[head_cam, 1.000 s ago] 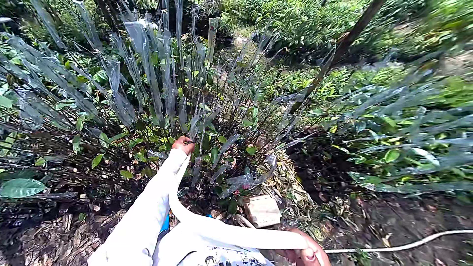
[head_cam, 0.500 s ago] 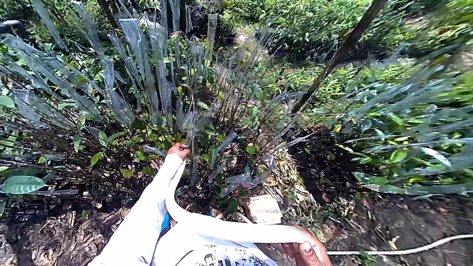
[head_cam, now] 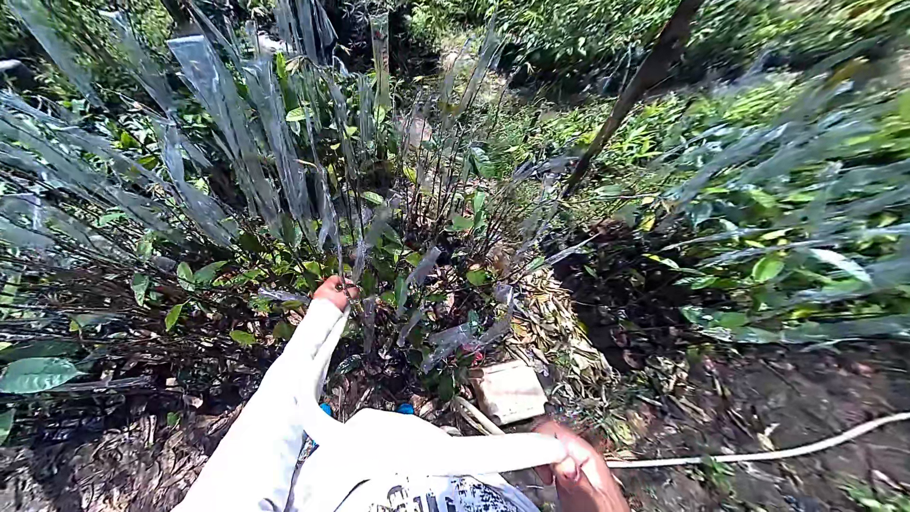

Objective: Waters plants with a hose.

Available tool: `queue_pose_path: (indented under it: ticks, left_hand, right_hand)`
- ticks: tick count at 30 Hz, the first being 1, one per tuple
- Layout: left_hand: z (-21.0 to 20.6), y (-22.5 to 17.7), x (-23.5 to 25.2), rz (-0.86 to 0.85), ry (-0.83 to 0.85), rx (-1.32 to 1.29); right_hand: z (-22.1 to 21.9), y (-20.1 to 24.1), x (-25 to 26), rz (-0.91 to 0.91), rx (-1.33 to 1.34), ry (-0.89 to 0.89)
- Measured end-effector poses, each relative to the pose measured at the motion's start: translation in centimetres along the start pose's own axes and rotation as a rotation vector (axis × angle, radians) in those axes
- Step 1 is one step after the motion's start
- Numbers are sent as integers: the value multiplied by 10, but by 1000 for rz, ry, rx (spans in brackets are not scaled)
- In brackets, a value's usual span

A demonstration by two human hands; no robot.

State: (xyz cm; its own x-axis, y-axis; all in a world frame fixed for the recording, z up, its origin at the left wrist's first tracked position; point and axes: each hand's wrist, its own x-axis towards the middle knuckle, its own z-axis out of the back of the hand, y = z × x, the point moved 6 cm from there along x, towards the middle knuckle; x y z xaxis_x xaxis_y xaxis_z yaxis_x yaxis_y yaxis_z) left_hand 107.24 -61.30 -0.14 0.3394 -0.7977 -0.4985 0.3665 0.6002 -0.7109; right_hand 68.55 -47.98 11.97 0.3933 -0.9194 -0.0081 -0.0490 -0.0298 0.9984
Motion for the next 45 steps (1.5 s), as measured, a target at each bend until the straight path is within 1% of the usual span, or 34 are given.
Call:
queue_pose_path:
  ticks: [5,9,11,14,17,19,25,29,33,37,40,42,44,45]
  left_hand:
    - [-12,0,-3,-9,57,-30]
    - [-20,22,-13,56,72,-29]
    - [-24,37,-20,75,54,-57]
    - [-25,56,-38,115,20,-208]
    - [-17,69,-52,139,-22,-306]
    - [-10,76,-61,149,-43,-314]
    - [5,100,-85,110,-25,-272]
    - [6,118,-105,109,60,-221]
    - [9,146,-138,125,116,-324]
    - [28,183,-171,165,58,-435]
    - [43,214,-186,143,9,-444]
    - [53,230,-197,122,-35,-449]
    - [61,242,-209,129,-54,-440]
    - [64,248,-214,127,-57,-435]
  right_hand:
    - [0,-1,-2,-8,1,23]
    - [1,-5,-2,-32,-20,23]
    - [0,-6,-2,-32,-20,27]
    - [-4,-7,-3,-41,-13,47]
    - [-9,-8,-6,-57,-18,62]
    - [-16,-7,-10,-60,-35,77]
    - [-48,-1,-30,-60,-17,66]
    - [-77,9,-58,-100,-12,39]
    - [-108,16,-90,-126,-141,80]
    - [-143,13,-122,-103,-111,143]
    - [-163,9,-147,-82,-88,120]
    - [-172,8,-160,-89,-137,109]
    - [-179,9,-170,-86,-249,126]
    - [-184,9,-174,-85,-250,137]
